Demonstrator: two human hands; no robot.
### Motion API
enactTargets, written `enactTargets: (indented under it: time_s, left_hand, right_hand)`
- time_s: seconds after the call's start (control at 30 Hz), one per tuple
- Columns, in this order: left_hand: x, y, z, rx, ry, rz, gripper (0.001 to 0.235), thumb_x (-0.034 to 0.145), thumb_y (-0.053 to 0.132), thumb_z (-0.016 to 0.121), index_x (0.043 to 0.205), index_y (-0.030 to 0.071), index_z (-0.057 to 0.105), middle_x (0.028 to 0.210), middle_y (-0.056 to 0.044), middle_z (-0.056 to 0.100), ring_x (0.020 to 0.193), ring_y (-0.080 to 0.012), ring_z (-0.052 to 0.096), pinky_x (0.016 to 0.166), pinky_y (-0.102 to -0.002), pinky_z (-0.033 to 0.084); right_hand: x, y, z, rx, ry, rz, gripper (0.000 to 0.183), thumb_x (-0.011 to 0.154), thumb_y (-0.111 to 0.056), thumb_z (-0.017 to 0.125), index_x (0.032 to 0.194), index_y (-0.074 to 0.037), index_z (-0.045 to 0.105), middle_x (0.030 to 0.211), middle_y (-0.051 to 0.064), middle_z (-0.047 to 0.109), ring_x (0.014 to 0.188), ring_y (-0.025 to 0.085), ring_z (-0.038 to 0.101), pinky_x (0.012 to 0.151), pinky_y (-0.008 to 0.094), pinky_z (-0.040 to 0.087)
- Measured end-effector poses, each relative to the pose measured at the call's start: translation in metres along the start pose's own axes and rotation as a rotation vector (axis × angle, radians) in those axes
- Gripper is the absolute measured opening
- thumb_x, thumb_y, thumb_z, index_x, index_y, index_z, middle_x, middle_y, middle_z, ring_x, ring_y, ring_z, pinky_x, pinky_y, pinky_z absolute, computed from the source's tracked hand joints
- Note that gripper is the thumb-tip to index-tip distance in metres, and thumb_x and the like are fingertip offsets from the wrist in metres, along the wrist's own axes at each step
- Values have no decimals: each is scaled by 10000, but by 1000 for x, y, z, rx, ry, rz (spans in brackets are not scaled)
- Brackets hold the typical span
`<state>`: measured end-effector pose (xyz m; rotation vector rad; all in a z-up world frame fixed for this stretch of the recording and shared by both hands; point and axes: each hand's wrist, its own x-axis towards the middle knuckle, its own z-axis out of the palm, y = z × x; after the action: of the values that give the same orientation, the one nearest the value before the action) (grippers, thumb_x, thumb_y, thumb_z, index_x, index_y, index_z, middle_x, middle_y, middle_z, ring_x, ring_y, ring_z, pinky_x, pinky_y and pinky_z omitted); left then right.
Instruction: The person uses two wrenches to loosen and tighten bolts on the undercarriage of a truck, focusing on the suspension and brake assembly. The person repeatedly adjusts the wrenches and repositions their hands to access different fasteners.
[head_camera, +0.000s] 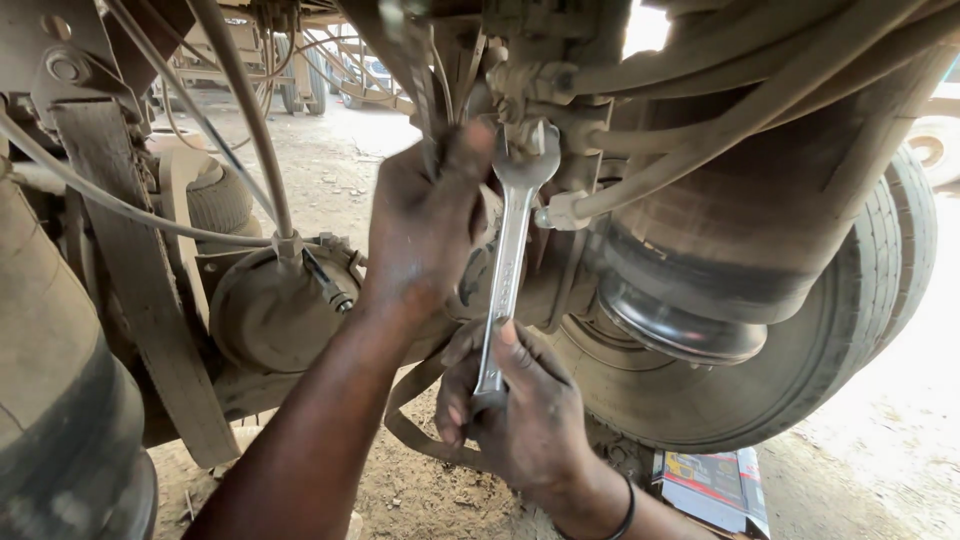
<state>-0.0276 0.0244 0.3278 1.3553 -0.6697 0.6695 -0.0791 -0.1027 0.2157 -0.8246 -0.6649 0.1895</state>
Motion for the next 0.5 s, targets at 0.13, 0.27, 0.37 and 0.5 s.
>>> enactTargets:
  time_s: [0.13,0.27,0.37,0.5]
  left_hand:
    - [23,-4,-3,-20,36,114,331,1025,367,665,973,54,757,598,55,512,486,-38,430,428,-243,325]
    - [42,-9,-4,-33,16,244,241,976,202,740,1136,21,751,815,19,687,639,-48,539,559,-217,427]
    - [52,-9,-2,34,16,389,228,962,122,756,1157,5,731,954,-43,776,806,-76,704,728,-210,580]
    - [66,-6,5,119,20,317,259,929,99,777,1160,0,716,952,-89,792,797,-114,739,706,-231,605]
  right_hand:
    - [1,3,10,77,44,4,427,1103,-353,464,1066,57,581,656,113,546,564,228,564,520,365,479]
    - [8,-1,18,92,33,-51,439,1098,-393,441,1040,20,579,646,104,543,534,227,568,497,348,472]
    - [11,-1,25,117,87,-50,435,1091,-386,439,1031,20,584,660,98,541,557,212,557,513,358,482]
    - [10,-1,30,141,272,58,469,1044,-411,426,982,26,585,700,90,576,566,205,547,500,379,472]
